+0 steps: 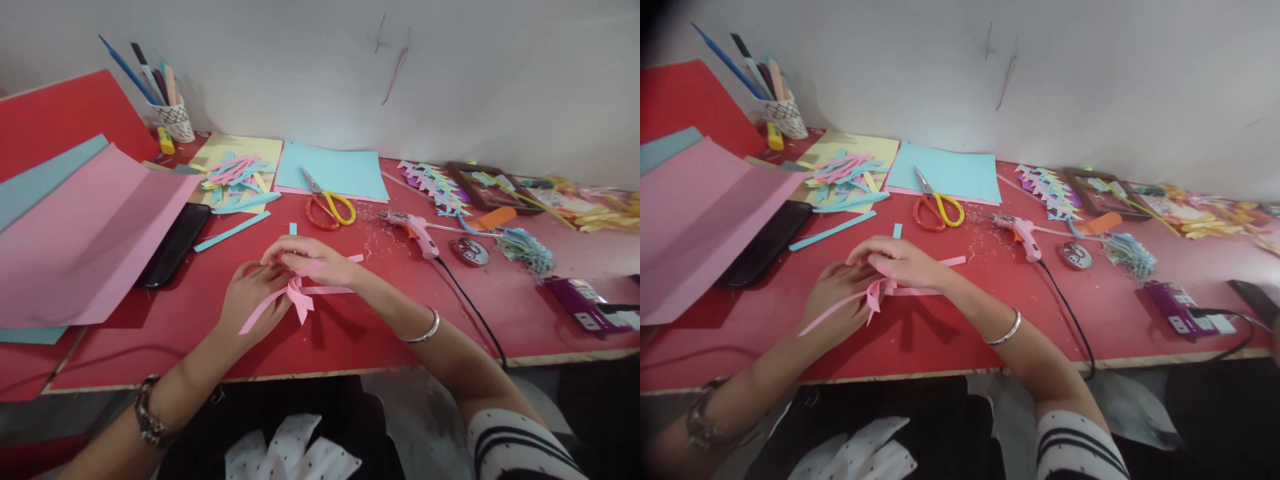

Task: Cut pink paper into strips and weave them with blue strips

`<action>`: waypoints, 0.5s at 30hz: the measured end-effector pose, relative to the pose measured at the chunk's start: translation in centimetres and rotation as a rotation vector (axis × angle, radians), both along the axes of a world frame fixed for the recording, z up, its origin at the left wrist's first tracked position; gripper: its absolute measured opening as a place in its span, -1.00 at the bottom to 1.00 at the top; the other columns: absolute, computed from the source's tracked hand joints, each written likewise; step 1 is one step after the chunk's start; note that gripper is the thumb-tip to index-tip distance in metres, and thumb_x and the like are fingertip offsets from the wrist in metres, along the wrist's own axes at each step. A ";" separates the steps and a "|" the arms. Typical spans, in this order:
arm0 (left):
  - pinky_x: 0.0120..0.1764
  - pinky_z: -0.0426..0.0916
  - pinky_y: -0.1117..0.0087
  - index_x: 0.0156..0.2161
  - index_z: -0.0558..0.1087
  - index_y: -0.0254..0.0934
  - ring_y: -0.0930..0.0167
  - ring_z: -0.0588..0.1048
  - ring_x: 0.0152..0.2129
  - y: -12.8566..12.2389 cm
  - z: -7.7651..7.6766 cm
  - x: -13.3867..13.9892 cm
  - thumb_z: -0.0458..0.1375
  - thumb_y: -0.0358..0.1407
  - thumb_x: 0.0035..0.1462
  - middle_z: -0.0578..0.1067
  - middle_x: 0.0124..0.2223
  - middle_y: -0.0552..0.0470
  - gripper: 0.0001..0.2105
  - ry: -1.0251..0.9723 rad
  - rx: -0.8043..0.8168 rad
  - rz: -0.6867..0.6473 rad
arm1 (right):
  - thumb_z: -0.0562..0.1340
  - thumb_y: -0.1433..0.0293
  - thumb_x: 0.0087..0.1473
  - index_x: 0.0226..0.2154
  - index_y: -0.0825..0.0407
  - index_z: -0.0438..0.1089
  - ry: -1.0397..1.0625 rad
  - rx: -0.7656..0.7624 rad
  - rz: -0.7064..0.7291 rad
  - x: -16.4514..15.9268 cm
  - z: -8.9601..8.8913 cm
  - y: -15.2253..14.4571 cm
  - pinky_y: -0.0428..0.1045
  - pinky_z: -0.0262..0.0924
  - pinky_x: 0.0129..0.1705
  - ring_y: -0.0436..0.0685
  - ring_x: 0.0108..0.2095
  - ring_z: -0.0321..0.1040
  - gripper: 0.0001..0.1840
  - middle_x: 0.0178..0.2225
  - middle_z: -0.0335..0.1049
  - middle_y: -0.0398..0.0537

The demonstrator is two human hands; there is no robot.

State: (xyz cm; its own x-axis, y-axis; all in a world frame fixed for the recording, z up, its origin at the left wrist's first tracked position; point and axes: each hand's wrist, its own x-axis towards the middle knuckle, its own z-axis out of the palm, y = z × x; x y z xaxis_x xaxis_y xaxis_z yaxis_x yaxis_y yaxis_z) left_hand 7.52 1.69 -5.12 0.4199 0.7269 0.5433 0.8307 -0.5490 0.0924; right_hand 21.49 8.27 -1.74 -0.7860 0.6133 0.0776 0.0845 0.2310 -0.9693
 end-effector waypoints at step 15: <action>-0.22 0.24 0.30 -0.33 0.48 -0.21 0.38 0.49 -0.36 -0.1 0.2 0.0 -0.17 -0.37 0.14 0.55 -0.28 0.02 -0.66 -0.004 -0.127 0.010 | 0.20 0.43 -0.08 -0.29 0.04 0.28 -0.314 0.307 -0.001 3.0 0.4 0.3 -0.04 0.12 -0.16 0.04 -0.23 0.21 -0.80 -0.24 0.29 -0.08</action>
State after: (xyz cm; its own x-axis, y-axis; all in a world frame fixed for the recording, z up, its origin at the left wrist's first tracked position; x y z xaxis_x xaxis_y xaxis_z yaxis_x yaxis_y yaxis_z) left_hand 7.47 1.59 -4.94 0.4104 0.7939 0.4485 0.8355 -0.5245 0.1637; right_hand 24.47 8.59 -1.38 -0.7998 0.6001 0.0133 0.3650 0.5037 -0.7830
